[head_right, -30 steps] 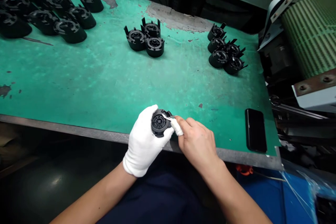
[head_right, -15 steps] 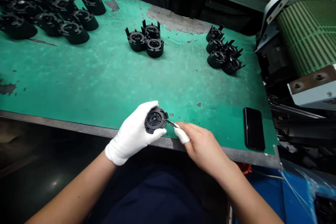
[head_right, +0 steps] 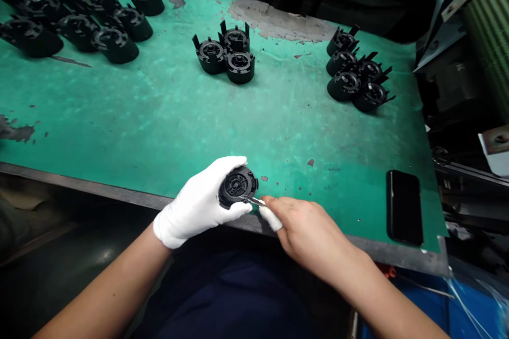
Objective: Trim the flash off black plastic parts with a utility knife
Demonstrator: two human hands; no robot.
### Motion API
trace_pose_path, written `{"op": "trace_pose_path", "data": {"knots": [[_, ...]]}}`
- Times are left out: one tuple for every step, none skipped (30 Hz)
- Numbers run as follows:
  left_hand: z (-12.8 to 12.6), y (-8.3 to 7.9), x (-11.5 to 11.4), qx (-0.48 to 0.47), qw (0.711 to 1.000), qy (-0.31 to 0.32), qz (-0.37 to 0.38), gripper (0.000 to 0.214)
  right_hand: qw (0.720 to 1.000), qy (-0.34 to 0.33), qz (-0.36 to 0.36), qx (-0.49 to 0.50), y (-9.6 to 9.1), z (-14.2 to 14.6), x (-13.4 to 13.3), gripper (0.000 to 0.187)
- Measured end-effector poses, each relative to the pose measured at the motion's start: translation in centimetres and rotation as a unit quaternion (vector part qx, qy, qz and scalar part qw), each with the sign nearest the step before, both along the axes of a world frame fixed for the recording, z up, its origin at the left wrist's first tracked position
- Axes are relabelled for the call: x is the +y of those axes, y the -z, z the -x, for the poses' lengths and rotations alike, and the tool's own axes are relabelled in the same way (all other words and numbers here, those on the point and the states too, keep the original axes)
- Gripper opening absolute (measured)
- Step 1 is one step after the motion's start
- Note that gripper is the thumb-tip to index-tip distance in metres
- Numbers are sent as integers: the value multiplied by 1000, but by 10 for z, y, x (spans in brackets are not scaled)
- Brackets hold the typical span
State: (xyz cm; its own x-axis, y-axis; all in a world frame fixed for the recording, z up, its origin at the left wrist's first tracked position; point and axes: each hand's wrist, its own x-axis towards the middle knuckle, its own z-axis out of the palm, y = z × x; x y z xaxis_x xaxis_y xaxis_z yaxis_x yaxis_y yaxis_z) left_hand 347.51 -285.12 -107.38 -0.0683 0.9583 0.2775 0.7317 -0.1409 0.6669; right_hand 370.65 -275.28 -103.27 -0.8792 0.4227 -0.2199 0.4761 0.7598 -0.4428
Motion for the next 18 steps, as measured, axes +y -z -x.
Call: {"op": "trace_pose_path", "data": {"knots": [[2,-1,1,6,1000,10,3,77,1000,-8,4,-9,-1,1,0,50],[4,-2,2,11,1000,21,9,77,1000,-15,10,-17,-2,2,0,51],[5,-3,3,15,999,31,15,77,999,-21,15,-25,-3,3,1,52],[7,-4,4,18,999,38,21,77,999,-24,17,-29,-4,4,1,54],[9,-5,6,20,999,43,27,77,999,-25,15,-31,-5,4,2,54],[10,-5,7,19,998,47,30,77,999,-20,8,-31,-5,4,2,54],[11,-6,8,19,998,49,31,77,1000,-13,-2,-28,-4,3,2,54],[12,-6,8,19,998,52,30,77,1000,-7,-11,-25,-3,3,2,54],[12,-6,9,18,998,58,27,77,1000,-5,-14,-22,-2,3,2,54],[13,-6,10,17,997,65,25,77,1000,-8,-8,-24,-2,3,2,53],[14,-6,11,15,997,75,25,77,1000,-16,3,-27,-1,3,3,53],[14,-7,12,12,996,83,27,77,999,-27,15,-30,-1,4,4,54],[15,-7,12,10,995,90,30,77,999,-37,25,-32,-1,4,5,54],[15,-8,13,10,995,93,33,77,998,-41,27,-33,-2,5,7,53],[15,-8,13,10,995,93,35,76,998,-42,22,-32,-3,6,8,53],[15,-9,13,9,995,91,36,76,999,-38,10,-31,-3,7,10,53],[15,-9,13,9,995,90,36,75,999,-34,-1,-31,-4,7,11,52],[15,-9,13,7,995,90,36,75,999,-29,-11,-32,-4,8,12,52]]}}
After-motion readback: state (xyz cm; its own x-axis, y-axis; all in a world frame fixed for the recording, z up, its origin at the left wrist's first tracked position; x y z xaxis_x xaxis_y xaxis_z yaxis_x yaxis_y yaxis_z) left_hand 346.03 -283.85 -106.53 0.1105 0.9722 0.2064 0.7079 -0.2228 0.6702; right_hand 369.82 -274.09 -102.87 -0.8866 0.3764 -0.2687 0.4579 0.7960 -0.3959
